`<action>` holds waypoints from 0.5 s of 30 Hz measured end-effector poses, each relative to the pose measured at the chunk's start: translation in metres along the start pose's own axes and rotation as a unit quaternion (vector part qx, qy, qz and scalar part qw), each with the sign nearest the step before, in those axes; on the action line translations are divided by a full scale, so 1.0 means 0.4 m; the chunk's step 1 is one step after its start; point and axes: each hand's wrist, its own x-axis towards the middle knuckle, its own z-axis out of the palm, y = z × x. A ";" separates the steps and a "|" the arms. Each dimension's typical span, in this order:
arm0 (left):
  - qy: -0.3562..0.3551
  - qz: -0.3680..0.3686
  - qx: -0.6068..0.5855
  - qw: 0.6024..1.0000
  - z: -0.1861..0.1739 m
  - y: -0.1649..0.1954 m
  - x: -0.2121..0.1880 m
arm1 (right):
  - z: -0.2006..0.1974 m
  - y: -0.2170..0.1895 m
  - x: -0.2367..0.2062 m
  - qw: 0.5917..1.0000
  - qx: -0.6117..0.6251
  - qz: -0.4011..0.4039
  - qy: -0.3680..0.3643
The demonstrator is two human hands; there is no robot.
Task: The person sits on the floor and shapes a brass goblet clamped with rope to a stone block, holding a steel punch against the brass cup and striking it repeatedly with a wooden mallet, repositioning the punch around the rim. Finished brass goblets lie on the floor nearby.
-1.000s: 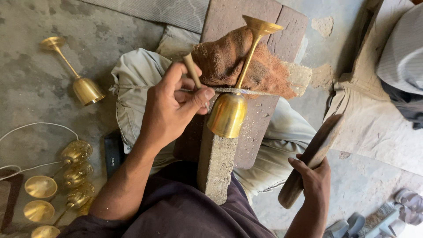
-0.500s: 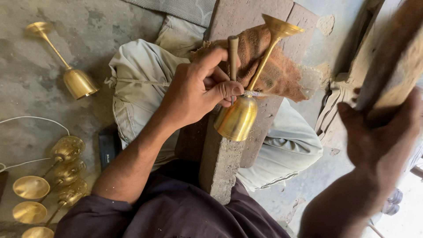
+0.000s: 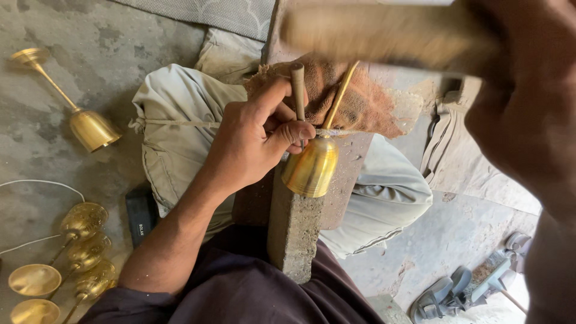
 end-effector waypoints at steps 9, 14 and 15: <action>0.002 -0.009 0.050 0.999 0.003 0.016 0.003 | -0.045 -0.017 0.030 0.998 0.030 0.042 -0.040; 0.021 -0.014 0.055 0.998 0.010 0.015 -0.006 | -0.047 -0.020 0.041 0.999 -0.022 0.009 -0.040; 0.025 -0.006 0.061 0.998 0.011 0.014 -0.007 | -0.055 -0.023 0.044 1.000 0.004 0.018 -0.024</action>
